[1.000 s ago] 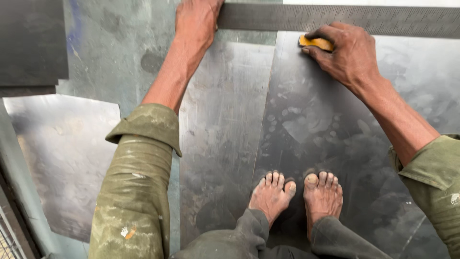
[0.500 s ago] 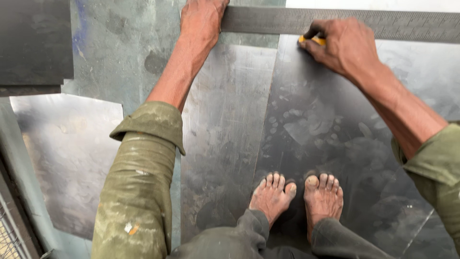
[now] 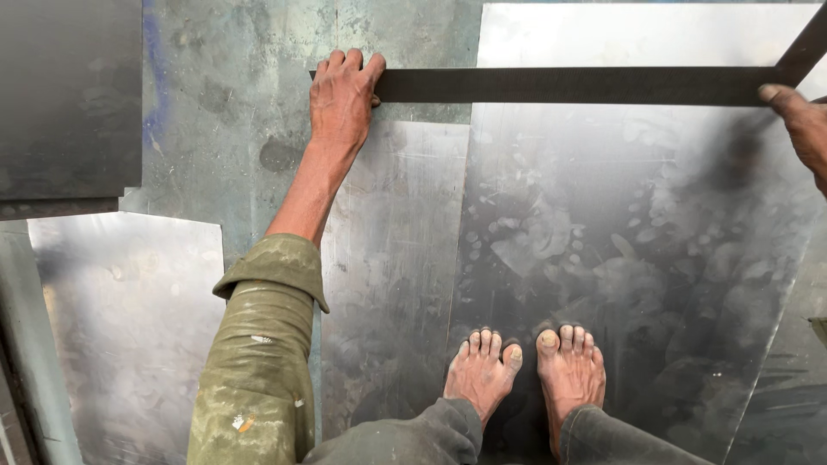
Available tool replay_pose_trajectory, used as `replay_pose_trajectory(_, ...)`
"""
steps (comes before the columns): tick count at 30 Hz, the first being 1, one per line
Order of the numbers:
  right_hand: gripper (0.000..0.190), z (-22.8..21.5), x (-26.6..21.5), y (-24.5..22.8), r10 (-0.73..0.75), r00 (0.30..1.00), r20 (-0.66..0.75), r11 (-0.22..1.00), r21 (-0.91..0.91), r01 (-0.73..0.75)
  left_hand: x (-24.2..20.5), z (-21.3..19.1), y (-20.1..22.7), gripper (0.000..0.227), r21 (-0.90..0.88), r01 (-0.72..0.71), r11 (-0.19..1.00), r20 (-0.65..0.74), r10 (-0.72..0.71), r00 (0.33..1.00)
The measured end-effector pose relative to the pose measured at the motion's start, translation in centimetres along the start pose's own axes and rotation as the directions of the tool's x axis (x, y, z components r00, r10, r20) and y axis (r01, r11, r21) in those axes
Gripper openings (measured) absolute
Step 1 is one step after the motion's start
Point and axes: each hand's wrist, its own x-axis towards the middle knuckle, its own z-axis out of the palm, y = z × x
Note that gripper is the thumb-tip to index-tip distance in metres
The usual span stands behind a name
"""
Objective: The person uses a metal square ruler and a yellow marking tool to draw straight lines on large metal sheets. They repeatedly reposition the ruler and mark new lines across the surface of the sheets.
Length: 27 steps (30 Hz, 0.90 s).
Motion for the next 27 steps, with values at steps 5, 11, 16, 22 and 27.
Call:
replay_pose_trajectory(5, 0.037, 1.6, 2.8, -3.0, -0.241, 0.967, -0.08, 0.951, 0.181, 0.252, 1.6, -1.5, 0.2, 0.068, 0.18, -0.023, 0.983, -0.126, 0.046, 0.991)
replay_pose_trajectory(11, 0.044, 6.0, 5.6, -11.7, -0.384, 0.901, 0.204, 0.923, 0.086, 0.374, 4.2, -1.6, 0.9, 0.063, -0.207, -0.022, 0.978, 0.241, 0.073, 0.968)
replay_pose_trajectory(16, 0.051, 7.2, 6.2, -11.5, -0.358, 0.882, 0.306, 0.925, -0.015, 0.381, 3.7, -1.5, 0.0, 0.064, -0.279, -0.057, 0.958, 0.252, 0.131, 0.959)
replay_pose_trajectory(22, 0.05, 7.4, 6.3, -11.4, -0.43, 0.862, 0.268, 0.889, -0.04, 0.456, 3.1, -1.5, -0.7, 0.065, -0.314, -0.126, 0.941, 0.222, 0.202, 0.954)
replay_pose_trajectory(27, 0.051, 7.6, 5.9, -11.0, -0.53, 0.824, 0.201, 0.833, -0.06, 0.55, 2.7, -1.6, -1.0, 0.067, -0.298, -0.109, 0.948, 0.246, 0.187, 0.951)
